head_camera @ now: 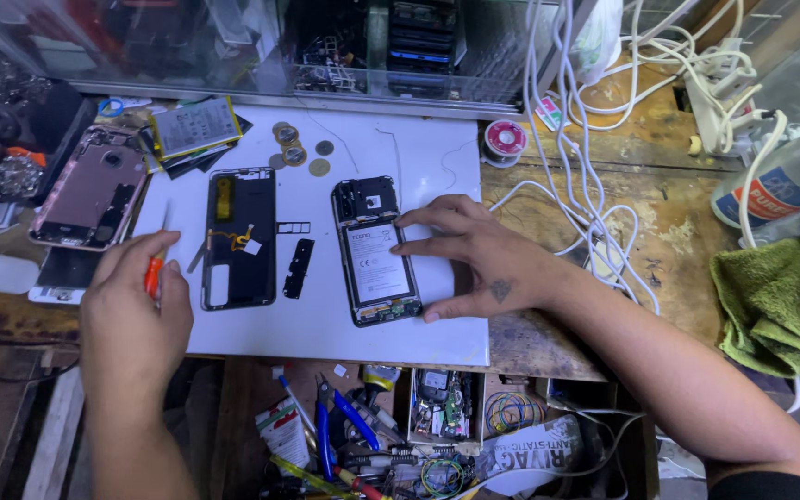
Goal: The person uses a screwdriver and a metal spudger to pry open a smartphone, remove the battery, and disconnect internal components. They then lift the motherboard and camera module from the phone's chassis.
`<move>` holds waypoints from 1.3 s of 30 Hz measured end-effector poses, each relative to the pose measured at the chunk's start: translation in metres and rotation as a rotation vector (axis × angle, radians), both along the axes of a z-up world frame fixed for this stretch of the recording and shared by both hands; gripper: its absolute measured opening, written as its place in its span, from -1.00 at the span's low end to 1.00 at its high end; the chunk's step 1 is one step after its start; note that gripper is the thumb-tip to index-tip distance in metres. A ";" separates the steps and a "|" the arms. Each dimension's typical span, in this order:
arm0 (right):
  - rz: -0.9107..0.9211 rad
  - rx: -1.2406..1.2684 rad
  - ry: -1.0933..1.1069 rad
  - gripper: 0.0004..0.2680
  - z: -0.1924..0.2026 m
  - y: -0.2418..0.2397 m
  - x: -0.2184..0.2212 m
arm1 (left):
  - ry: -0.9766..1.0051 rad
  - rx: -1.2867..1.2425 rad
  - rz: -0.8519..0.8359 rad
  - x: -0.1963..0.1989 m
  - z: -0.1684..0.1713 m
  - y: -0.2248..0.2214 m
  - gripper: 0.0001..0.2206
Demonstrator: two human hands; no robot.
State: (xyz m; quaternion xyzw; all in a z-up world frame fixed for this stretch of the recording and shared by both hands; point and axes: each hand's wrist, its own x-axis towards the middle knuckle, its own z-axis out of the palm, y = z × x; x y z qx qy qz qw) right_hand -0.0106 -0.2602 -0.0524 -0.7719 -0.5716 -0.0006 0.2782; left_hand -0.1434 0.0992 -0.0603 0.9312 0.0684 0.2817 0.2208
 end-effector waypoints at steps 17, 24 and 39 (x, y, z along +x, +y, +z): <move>-0.174 0.072 0.069 -0.65 -0.005 -0.008 0.009 | 0.100 0.215 0.201 0.005 -0.022 -0.001 -0.78; -0.155 0.106 0.081 -0.67 -0.004 -0.007 0.008 | 0.200 0.327 0.187 0.033 -0.009 0.004 -0.81; -0.147 0.099 0.093 -0.68 -0.004 -0.005 0.008 | 0.368 0.444 0.200 0.050 -0.006 0.016 -0.69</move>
